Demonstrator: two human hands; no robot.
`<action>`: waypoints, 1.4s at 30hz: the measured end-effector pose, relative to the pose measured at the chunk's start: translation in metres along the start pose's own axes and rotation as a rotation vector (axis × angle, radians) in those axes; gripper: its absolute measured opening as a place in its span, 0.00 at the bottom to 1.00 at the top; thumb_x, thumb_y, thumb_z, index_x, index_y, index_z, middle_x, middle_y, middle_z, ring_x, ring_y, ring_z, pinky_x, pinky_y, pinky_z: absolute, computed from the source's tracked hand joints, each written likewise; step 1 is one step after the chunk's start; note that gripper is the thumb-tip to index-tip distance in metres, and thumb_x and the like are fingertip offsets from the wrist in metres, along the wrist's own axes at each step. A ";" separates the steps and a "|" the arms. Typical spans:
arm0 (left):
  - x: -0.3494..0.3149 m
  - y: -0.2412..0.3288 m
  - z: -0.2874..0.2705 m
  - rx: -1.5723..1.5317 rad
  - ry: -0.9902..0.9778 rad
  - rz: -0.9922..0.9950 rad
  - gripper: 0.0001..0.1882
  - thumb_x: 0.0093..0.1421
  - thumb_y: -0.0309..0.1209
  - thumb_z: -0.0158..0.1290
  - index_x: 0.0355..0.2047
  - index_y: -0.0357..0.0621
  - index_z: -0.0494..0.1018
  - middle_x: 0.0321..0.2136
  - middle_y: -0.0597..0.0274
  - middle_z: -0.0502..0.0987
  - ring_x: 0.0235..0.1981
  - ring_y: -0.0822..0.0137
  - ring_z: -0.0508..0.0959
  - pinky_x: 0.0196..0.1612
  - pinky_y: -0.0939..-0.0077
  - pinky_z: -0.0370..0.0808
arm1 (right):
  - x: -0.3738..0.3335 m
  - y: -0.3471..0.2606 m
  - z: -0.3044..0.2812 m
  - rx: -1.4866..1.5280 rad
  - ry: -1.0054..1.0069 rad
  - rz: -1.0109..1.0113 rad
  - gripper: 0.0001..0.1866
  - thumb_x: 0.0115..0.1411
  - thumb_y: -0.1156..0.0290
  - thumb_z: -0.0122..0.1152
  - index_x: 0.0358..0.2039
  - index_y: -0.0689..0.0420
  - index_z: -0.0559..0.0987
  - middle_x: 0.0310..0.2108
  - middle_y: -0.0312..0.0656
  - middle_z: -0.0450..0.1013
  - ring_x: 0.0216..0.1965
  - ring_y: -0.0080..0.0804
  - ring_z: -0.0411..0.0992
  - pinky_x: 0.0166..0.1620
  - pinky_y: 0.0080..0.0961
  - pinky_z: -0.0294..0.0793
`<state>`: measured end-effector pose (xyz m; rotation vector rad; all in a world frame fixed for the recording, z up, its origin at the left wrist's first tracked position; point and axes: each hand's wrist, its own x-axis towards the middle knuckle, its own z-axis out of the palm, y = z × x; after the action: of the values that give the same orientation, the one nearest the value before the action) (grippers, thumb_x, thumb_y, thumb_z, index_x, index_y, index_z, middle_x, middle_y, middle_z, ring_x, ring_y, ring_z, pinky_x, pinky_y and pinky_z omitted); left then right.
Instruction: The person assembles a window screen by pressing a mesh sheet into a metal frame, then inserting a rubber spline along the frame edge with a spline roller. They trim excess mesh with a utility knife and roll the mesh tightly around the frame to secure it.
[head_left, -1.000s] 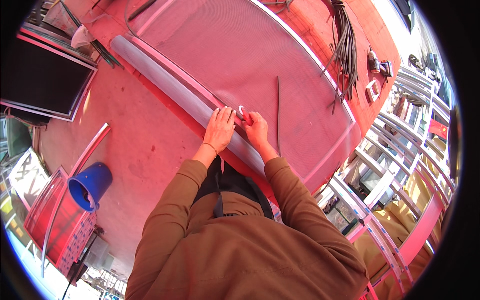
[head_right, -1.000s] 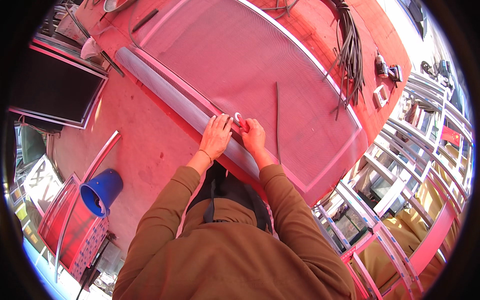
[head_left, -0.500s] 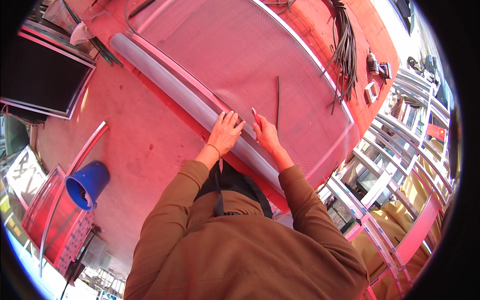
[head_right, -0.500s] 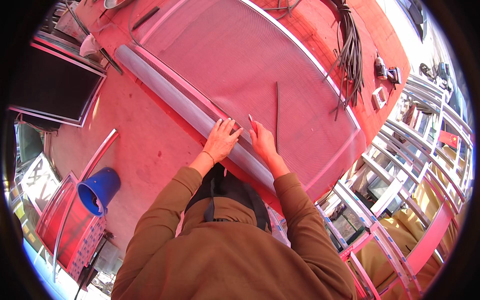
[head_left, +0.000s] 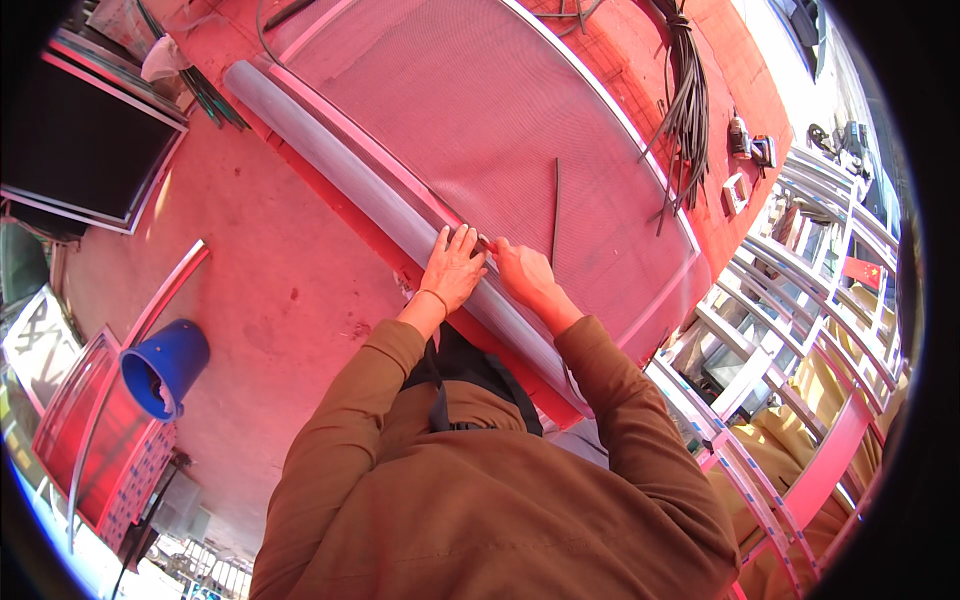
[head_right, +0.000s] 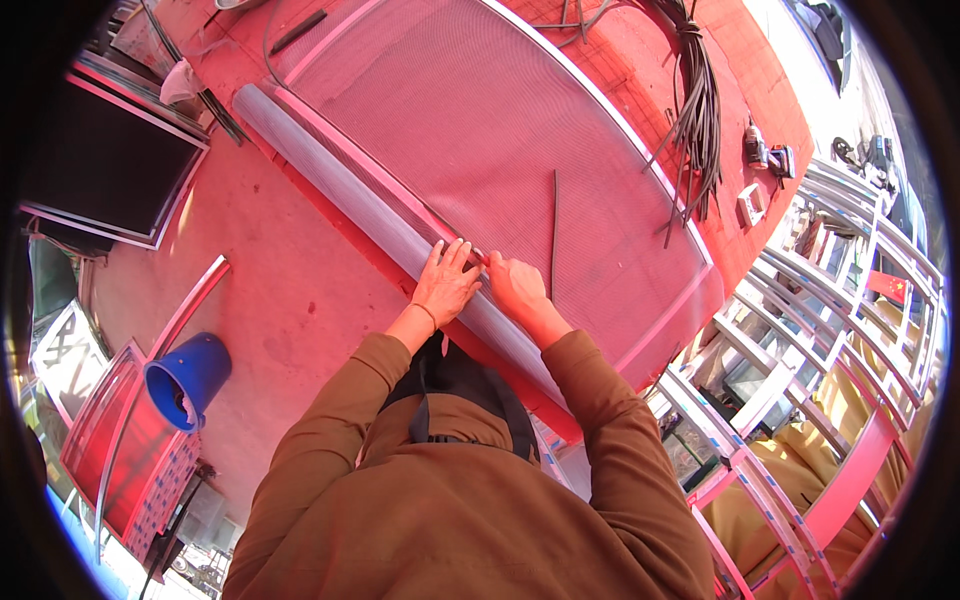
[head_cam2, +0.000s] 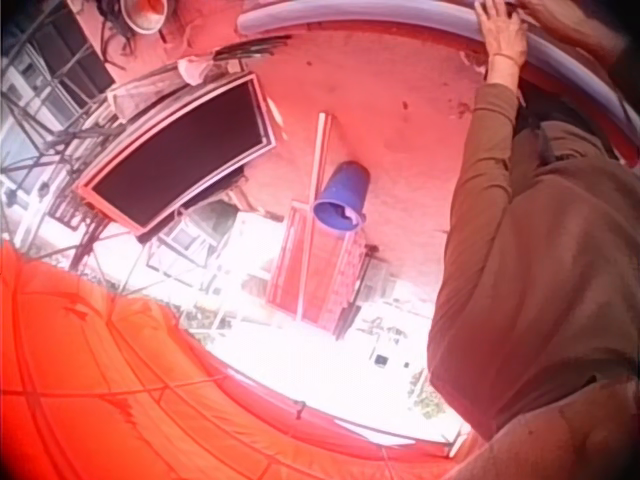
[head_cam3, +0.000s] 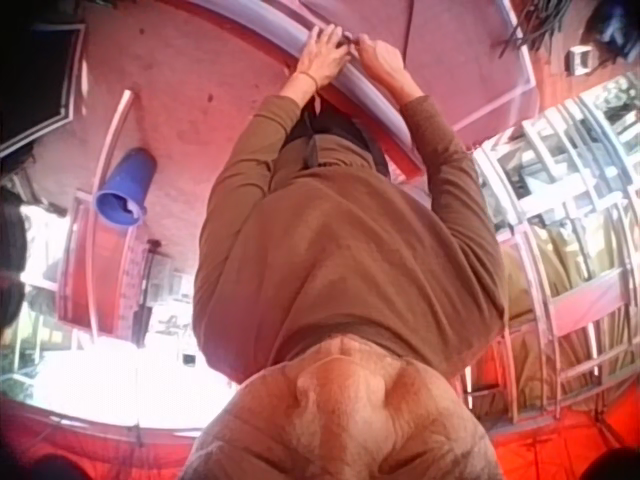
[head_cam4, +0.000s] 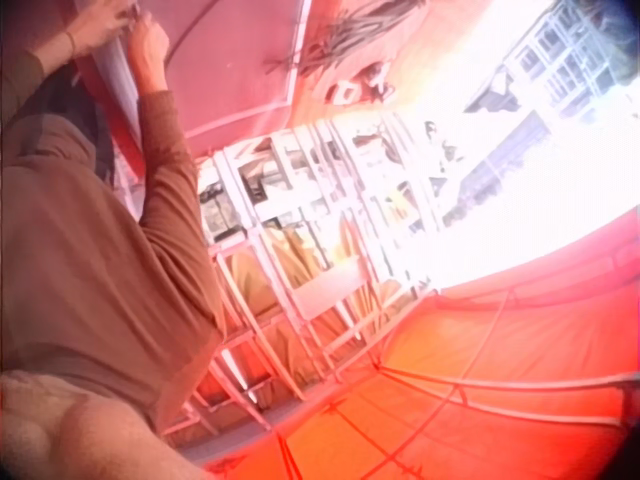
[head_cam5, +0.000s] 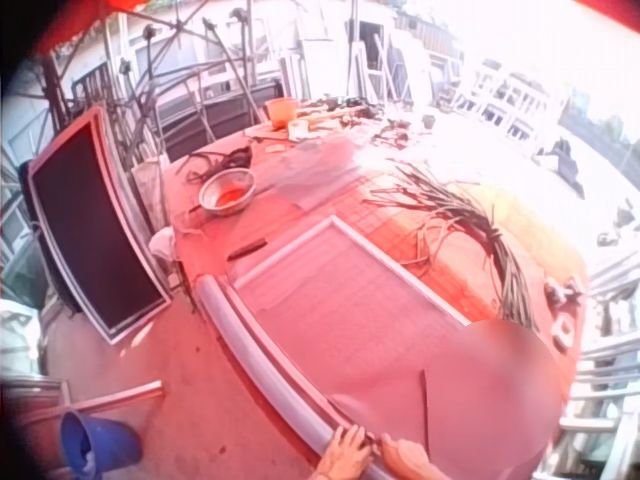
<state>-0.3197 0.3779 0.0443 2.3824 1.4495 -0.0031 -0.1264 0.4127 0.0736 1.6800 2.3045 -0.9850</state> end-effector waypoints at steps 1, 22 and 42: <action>0.000 -0.001 0.000 -0.008 -0.005 -0.001 0.24 0.72 0.47 0.56 0.64 0.54 0.78 0.70 0.51 0.69 0.76 0.50 0.62 0.79 0.42 0.53 | 0.002 -0.002 0.002 -0.010 0.002 -0.004 0.12 0.74 0.65 0.54 0.47 0.60 0.76 0.33 0.60 0.83 0.37 0.65 0.83 0.39 0.62 0.79; -0.004 -0.002 0.000 -0.135 0.077 -0.027 0.25 0.70 0.44 0.61 0.66 0.58 0.78 0.70 0.47 0.67 0.75 0.48 0.63 0.81 0.49 0.54 | 0.027 0.027 -0.032 -0.007 0.148 0.049 0.11 0.67 0.64 0.68 0.44 0.56 0.81 0.37 0.51 0.84 0.42 0.60 0.83 0.44 0.55 0.79; -0.021 0.015 0.012 -0.047 0.077 0.021 0.31 0.74 0.43 0.54 0.73 0.43 0.69 0.73 0.52 0.66 0.78 0.55 0.61 0.81 0.47 0.52 | -0.087 0.086 0.015 0.155 0.262 0.004 0.09 0.63 0.70 0.70 0.40 0.56 0.79 0.37 0.50 0.75 0.40 0.60 0.78 0.41 0.54 0.76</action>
<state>-0.3144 0.3503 0.0411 2.3839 1.4426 0.1276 -0.0212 0.3486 0.0643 1.9823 2.4365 -1.0216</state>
